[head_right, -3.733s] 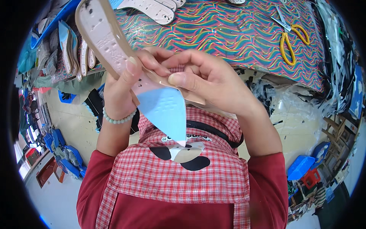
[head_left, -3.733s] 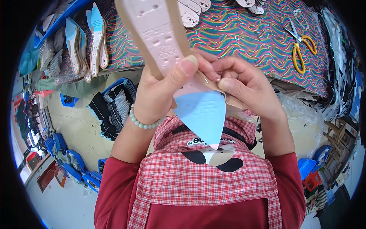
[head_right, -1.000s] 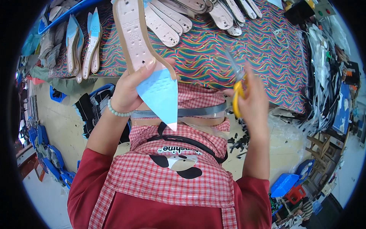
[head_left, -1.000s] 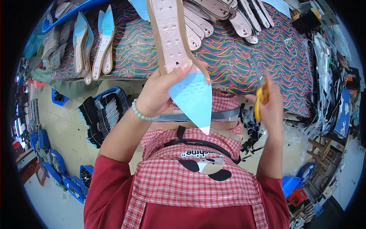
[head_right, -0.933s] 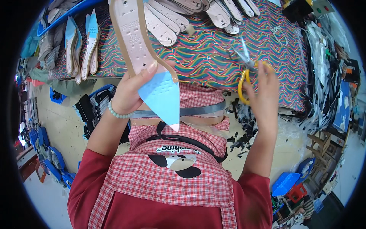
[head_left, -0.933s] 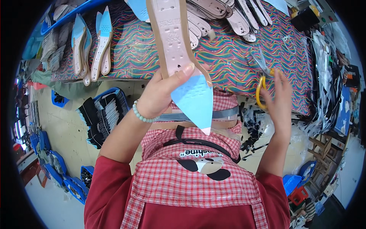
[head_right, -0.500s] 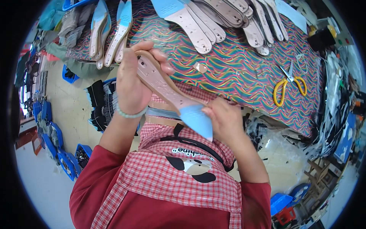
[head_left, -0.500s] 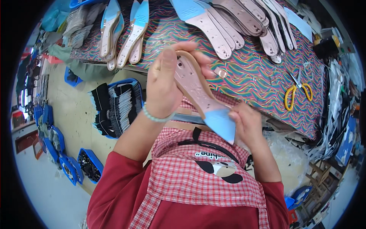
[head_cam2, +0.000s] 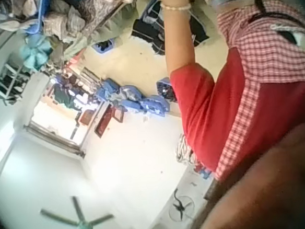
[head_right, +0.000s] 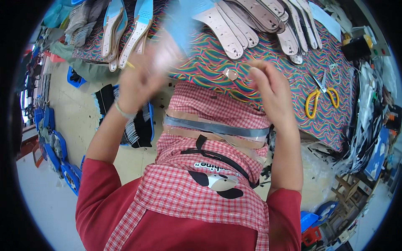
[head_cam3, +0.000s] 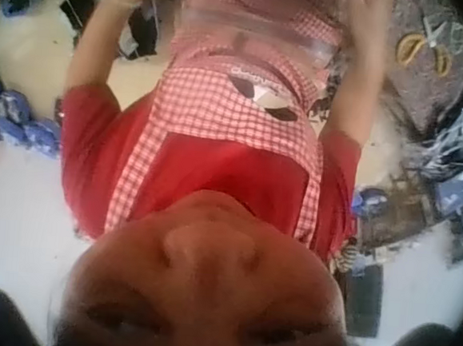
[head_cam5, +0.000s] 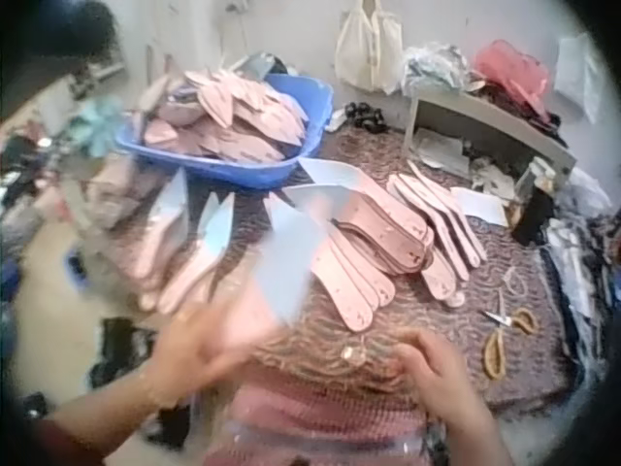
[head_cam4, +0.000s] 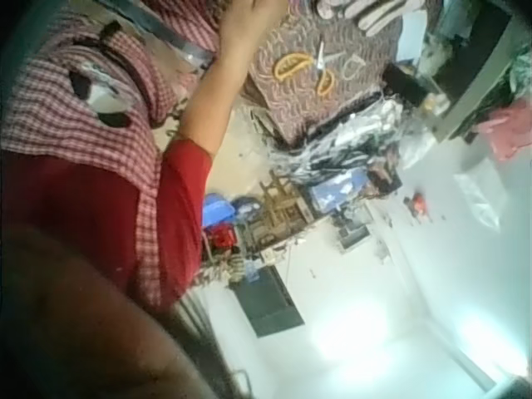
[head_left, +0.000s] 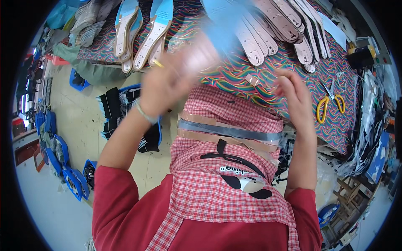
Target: The person wraps a beige fabric strip around the perimeter of a light blue shoe insole base. They use yellow-handled scissors to trim the excess fabric after wrapping. The person repeats this process for multiple insoles, stacking the finished units on the table.
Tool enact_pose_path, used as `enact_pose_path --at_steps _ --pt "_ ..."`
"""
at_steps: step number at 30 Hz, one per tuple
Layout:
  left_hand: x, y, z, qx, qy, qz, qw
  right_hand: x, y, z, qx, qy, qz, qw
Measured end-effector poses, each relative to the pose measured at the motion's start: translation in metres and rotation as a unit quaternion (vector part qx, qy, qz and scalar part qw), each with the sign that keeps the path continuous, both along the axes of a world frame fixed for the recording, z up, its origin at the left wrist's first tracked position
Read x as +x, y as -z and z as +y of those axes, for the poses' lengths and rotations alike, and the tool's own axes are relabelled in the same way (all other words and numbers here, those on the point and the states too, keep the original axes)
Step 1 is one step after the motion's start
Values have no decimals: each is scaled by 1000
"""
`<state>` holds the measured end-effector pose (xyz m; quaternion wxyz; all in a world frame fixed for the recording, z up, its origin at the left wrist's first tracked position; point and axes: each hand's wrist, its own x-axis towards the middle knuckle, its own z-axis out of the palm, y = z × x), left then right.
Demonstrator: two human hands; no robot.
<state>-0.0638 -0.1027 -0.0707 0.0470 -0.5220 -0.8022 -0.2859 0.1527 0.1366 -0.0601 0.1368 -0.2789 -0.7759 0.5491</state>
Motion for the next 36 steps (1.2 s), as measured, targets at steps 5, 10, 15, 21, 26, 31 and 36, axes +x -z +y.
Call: enact_pose_path --at_steps 5,10,15,21,26,31,36 --pt "-92 52 -7 -81 -188 318 926 -24 54 -14 338 -96 -50 935" --pt "0 24 -44 -52 -8 -132 990 63 23 -20 212 -32 -92 972" --pt "58 161 -153 -372 -229 -528 728 148 30 -26 307 60 -173 934" --pt "111 208 -175 246 -296 -777 498 47 32 -111 142 -167 -38 975" --pt "110 122 -162 442 -254 -706 492 -57 54 -210 135 -357 148 912" --pt "125 69 -158 493 -143 -720 467 -93 77 -244 202 -379 196 882" --pt "127 65 -158 461 -128 -727 493 -90 75 -247 145 -317 126 929"
